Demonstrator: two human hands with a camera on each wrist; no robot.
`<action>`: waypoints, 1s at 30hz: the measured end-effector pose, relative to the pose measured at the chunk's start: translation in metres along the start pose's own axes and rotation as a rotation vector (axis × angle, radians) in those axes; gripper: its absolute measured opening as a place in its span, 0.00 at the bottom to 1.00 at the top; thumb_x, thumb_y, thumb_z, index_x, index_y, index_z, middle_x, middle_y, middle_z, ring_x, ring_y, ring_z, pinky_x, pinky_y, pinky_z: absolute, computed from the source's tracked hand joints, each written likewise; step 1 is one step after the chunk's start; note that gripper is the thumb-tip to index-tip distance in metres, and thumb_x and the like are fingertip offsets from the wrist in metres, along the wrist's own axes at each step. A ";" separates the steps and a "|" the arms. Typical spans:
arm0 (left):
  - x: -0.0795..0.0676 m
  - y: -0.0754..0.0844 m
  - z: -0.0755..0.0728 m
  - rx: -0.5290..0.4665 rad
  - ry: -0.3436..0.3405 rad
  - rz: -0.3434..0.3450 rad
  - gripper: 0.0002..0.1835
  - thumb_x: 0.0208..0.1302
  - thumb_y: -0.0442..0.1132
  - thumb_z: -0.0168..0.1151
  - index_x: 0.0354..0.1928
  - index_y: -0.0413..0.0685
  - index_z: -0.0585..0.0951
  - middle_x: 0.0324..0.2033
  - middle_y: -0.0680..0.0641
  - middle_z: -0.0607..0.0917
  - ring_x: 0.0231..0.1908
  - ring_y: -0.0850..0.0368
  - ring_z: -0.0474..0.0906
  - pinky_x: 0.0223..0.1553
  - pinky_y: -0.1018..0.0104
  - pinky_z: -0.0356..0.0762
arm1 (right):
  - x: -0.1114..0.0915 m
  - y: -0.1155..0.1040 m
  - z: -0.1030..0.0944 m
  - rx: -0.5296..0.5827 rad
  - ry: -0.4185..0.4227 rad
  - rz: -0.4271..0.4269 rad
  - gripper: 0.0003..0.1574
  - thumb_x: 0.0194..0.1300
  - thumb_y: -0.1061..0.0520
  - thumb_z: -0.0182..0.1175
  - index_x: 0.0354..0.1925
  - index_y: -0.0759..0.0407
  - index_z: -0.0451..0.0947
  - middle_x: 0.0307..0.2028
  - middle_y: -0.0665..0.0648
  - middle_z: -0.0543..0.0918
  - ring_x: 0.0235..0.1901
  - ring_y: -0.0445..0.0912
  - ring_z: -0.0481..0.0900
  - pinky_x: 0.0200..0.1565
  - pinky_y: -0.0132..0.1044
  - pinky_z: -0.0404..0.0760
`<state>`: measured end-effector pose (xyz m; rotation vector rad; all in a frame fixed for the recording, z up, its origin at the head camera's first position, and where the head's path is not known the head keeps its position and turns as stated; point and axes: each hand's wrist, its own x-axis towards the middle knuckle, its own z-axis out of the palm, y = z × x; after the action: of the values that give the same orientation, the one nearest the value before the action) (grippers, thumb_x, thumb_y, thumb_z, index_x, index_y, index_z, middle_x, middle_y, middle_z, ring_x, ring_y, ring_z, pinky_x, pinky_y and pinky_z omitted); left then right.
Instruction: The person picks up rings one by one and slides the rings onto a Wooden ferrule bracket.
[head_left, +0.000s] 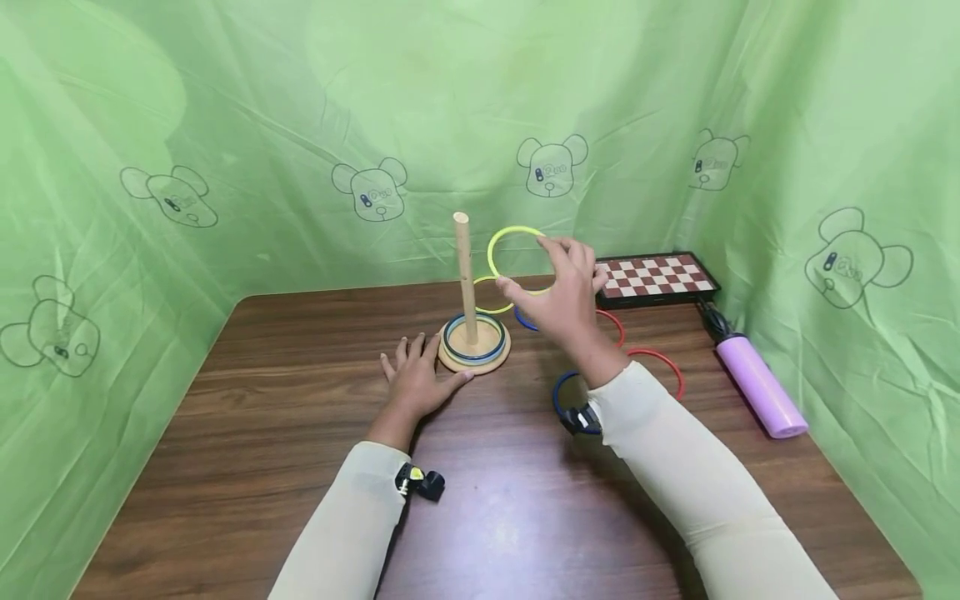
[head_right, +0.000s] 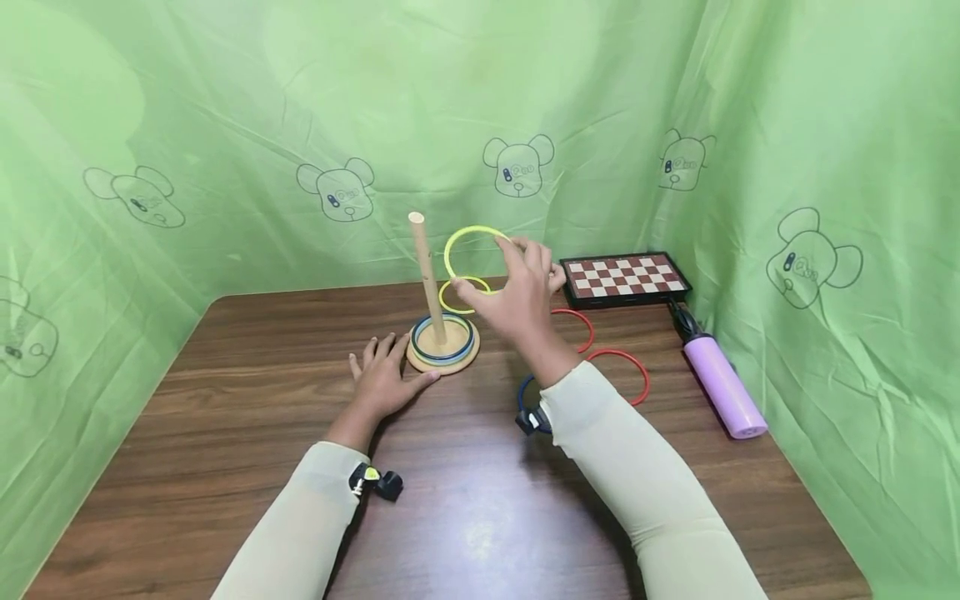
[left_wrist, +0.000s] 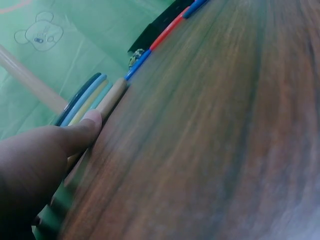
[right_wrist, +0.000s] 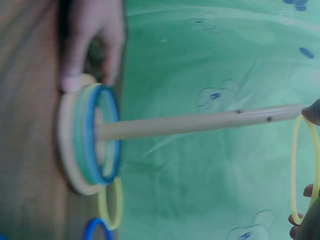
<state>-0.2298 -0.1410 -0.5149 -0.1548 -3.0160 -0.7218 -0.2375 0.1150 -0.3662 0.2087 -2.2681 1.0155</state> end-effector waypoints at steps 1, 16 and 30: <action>0.000 0.000 0.000 -0.002 -0.001 0.000 0.58 0.61 0.81 0.65 0.87 0.61 0.61 0.84 0.36 0.62 0.86 0.26 0.46 0.79 0.16 0.30 | 0.004 -0.005 -0.002 0.013 0.016 -0.012 0.55 0.52 0.30 0.79 0.71 0.54 0.81 0.67 0.63 0.78 0.70 0.60 0.68 0.66 0.67 0.54; 0.001 -0.001 0.000 -0.006 -0.001 0.016 0.58 0.62 0.80 0.65 0.87 0.60 0.61 0.84 0.35 0.63 0.85 0.25 0.46 0.78 0.14 0.30 | 0.032 -0.058 0.004 0.061 0.016 -0.157 0.54 0.53 0.32 0.82 0.70 0.55 0.81 0.67 0.60 0.78 0.71 0.57 0.68 0.70 0.63 0.54; 0.000 0.000 0.000 0.006 0.018 0.031 0.58 0.62 0.81 0.64 0.86 0.58 0.62 0.83 0.35 0.63 0.85 0.24 0.47 0.77 0.12 0.30 | -0.002 -0.024 0.054 -0.129 -0.234 -0.010 0.64 0.55 0.22 0.76 0.79 0.51 0.71 0.73 0.59 0.75 0.72 0.57 0.67 0.69 0.65 0.59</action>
<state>-0.2296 -0.1413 -0.5154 -0.1928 -2.9911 -0.7079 -0.2534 0.0599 -0.3797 0.2975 -2.5304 0.8741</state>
